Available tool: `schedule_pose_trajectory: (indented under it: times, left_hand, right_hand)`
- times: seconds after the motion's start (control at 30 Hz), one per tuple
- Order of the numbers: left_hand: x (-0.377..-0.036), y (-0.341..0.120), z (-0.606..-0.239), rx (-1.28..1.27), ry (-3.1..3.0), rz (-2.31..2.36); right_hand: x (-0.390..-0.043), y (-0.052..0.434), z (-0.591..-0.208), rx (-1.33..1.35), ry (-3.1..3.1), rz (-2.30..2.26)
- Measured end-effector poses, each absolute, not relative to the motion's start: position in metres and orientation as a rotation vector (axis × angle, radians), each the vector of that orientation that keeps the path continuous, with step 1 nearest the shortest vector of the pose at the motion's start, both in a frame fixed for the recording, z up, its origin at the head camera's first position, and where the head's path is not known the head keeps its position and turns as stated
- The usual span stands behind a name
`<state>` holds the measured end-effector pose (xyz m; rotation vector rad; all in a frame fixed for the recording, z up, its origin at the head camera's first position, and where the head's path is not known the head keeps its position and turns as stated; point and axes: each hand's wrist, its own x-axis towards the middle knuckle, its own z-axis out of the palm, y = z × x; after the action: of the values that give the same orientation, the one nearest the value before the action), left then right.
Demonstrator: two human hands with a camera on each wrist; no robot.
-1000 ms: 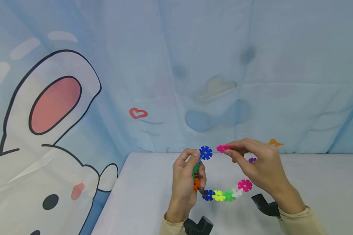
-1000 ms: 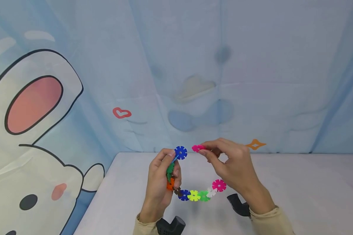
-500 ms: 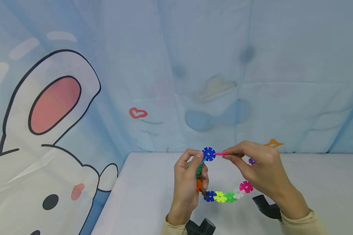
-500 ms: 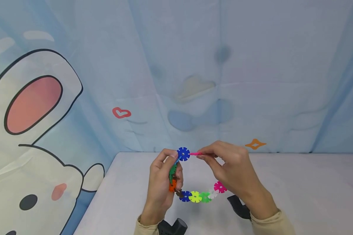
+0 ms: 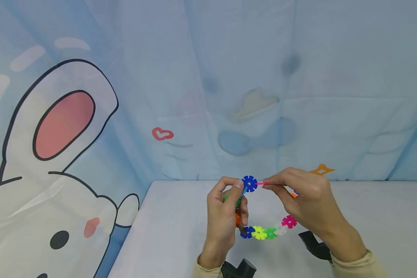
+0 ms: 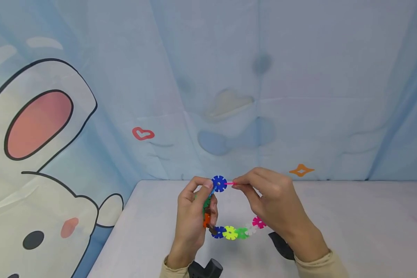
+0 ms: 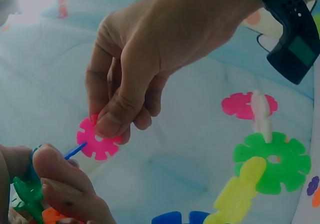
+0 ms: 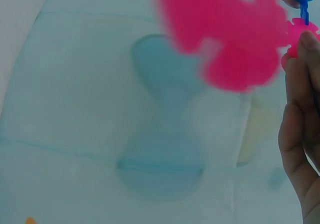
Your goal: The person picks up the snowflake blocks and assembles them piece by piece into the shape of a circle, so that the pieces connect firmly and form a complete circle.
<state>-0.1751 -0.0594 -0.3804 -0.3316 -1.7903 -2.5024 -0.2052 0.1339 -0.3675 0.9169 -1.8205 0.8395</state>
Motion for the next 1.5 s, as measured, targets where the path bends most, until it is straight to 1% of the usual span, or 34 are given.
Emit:
schedule_pose_trajectory:
  times: [0.23, 0.5, 0.67, 0.8, 0.93, 1.1, 1.3, 1.5]
  left_hand:
    - [-0.176, -0.061, -0.38, -0.391, -1.843, -2.464]
    - [-0.18, -0.062, -0.381, -0.436, -1.879, -2.494]
    - [-0.185, -0.062, -0.384, -0.486, -1.853, -2.535]
    - [-0.188, -0.062, -0.387, -0.479, -1.797, -2.574]
    - [-0.189, -0.063, -0.391, -0.438, -1.745, -2.599]
    - [-0.189, -0.065, -0.392, -0.413, -1.722, -2.605]
    - [-0.188, -0.066, -0.392, -0.423, -1.723, -2.618]
    - [-0.187, -0.066, -0.392, -0.43, -1.733, -2.636]
  right_hand:
    - [-0.202, 0.124, -0.367, 0.889, -1.766, 0.785]
    - [-0.203, 0.124, -0.368, 0.906, -1.807, 0.84]
    - [-0.206, 0.14, -0.368, 0.922, -1.947, 0.922]
    - [-0.216, 0.164, -0.374, 0.816, -2.16, 0.935]
    - [-0.234, 0.19, -0.393, 0.663, -2.486, 0.866]
    - [-0.259, 0.212, -0.434, 0.583, -2.822, 0.895]
    - [-0.278, 0.213, -0.475, 0.506, -3.05, 0.929]
    - [-0.281, 0.207, -0.491, 0.469, -3.065, 0.891]
